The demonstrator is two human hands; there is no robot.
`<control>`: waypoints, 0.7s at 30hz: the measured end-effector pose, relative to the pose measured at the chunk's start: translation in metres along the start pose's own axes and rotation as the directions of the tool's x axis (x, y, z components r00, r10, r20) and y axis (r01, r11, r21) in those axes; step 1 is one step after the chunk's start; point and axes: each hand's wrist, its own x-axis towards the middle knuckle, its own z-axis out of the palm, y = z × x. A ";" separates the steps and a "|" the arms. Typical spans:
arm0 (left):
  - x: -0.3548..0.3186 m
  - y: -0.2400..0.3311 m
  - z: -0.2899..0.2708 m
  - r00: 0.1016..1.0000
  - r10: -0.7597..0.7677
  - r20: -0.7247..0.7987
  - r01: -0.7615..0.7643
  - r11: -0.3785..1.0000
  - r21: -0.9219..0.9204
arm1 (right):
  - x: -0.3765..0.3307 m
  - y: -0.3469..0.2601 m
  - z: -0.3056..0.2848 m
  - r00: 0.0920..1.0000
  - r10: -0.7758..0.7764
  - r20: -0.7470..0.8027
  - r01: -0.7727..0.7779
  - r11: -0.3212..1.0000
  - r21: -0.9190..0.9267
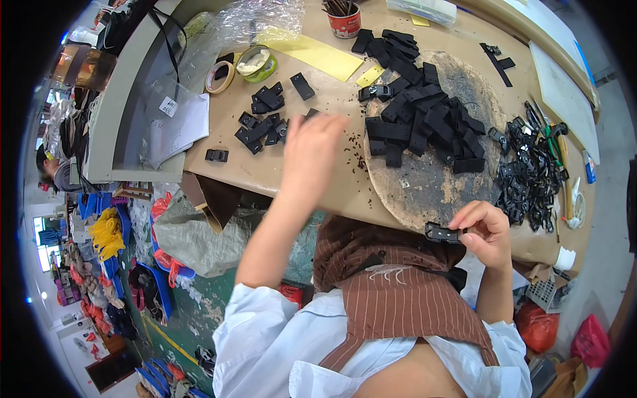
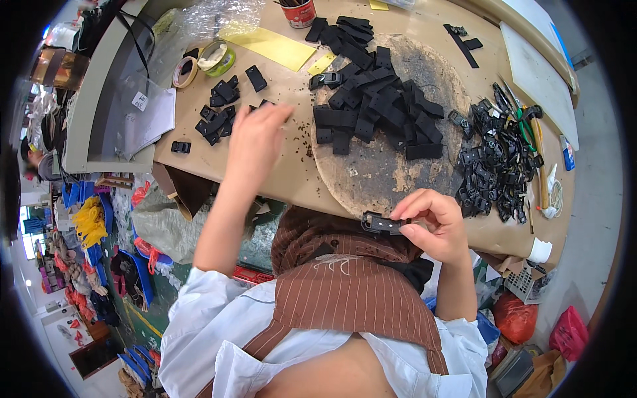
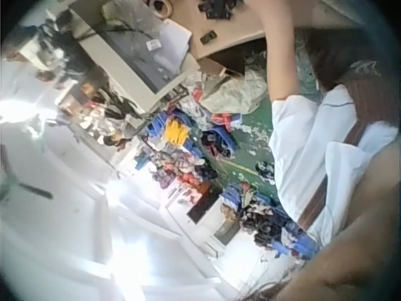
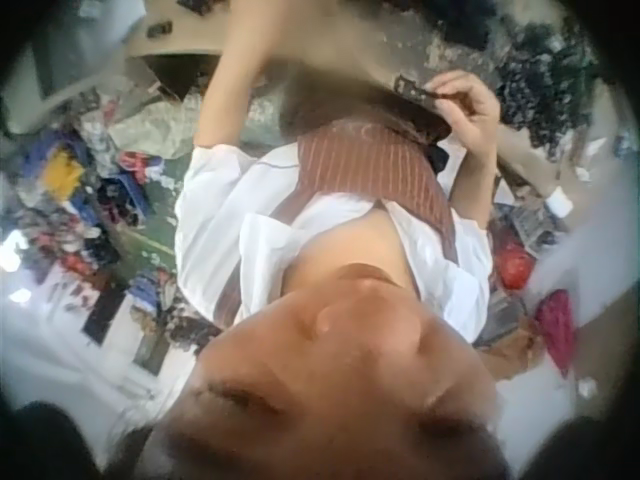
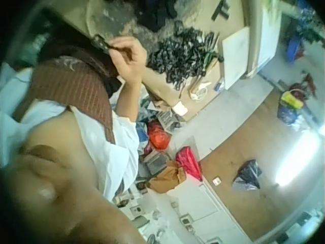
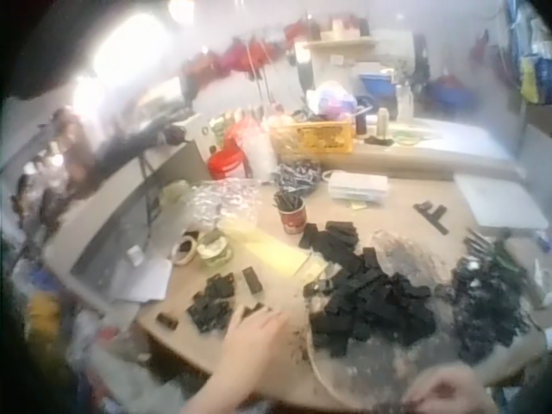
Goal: The person repeatedly picks up black plastic buckles and fabric straps from a table, inserts the strap into the buckle, and places the assembled unit on the table. The process is continuous and repetitive, with the person handling items one at a time.
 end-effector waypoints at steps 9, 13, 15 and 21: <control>0.019 -0.024 0.018 0.994 -0.083 -0.068 0.072 0.987 -0.144 | -0.002 0.004 0.007 0.988 0.130 -0.087 -0.121 0.987 0.105; 0.014 0.014 0.011 0.947 -0.229 0.226 0.247 0.068 -0.967 | -0.001 -0.002 0.005 0.994 -0.008 -0.108 0.015 0.997 0.070; 0.005 0.049 -0.004 0.892 -0.180 0.415 0.404 -0.097 -0.910 | 0.001 -0.018 0.013 0.989 -0.081 -0.120 0.096 0.988 0.121; -0.018 0.097 0.000 0.844 -0.038 0.535 0.519 -0.188 -0.833 | 0.026 -0.043 0.029 0.943 -0.333 -0.016 0.327 0.933 -0.152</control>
